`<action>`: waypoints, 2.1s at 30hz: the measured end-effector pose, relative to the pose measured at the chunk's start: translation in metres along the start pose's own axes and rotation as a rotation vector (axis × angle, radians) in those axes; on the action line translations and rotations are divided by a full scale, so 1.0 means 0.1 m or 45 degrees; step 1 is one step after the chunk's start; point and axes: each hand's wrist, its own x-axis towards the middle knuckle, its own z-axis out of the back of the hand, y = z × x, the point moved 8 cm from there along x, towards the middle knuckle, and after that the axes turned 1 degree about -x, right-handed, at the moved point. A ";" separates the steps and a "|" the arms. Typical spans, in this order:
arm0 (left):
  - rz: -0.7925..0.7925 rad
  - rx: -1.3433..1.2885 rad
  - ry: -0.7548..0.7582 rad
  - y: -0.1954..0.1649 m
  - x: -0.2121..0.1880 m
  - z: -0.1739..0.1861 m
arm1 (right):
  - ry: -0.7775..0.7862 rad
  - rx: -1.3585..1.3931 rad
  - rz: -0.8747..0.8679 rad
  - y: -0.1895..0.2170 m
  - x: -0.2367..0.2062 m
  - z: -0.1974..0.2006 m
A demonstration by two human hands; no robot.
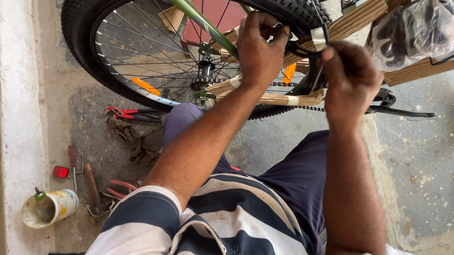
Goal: The person sits on the floor beside a bicycle with its frame wrapped in bubble wrap and uses a screwdriver and a wrench to tighten fasteners on the frame and rear wheel area. They pick up bolts from the floor, work on the brake and wheel mounting hardware, and reposition around the bike while continuing to tighten components.
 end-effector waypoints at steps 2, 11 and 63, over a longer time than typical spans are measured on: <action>0.009 0.003 -0.011 0.00 -0.01 -0.01 | 0.014 0.016 -0.022 -0.01 0.13 0.00; 0.169 0.042 0.058 0.10 -0.03 -0.03 | -0.051 0.020 0.059 -0.01 0.03 -0.05; 0.440 -0.113 0.416 0.28 -0.07 -0.19 | -0.134 0.254 -0.154 -0.22 0.28 -0.04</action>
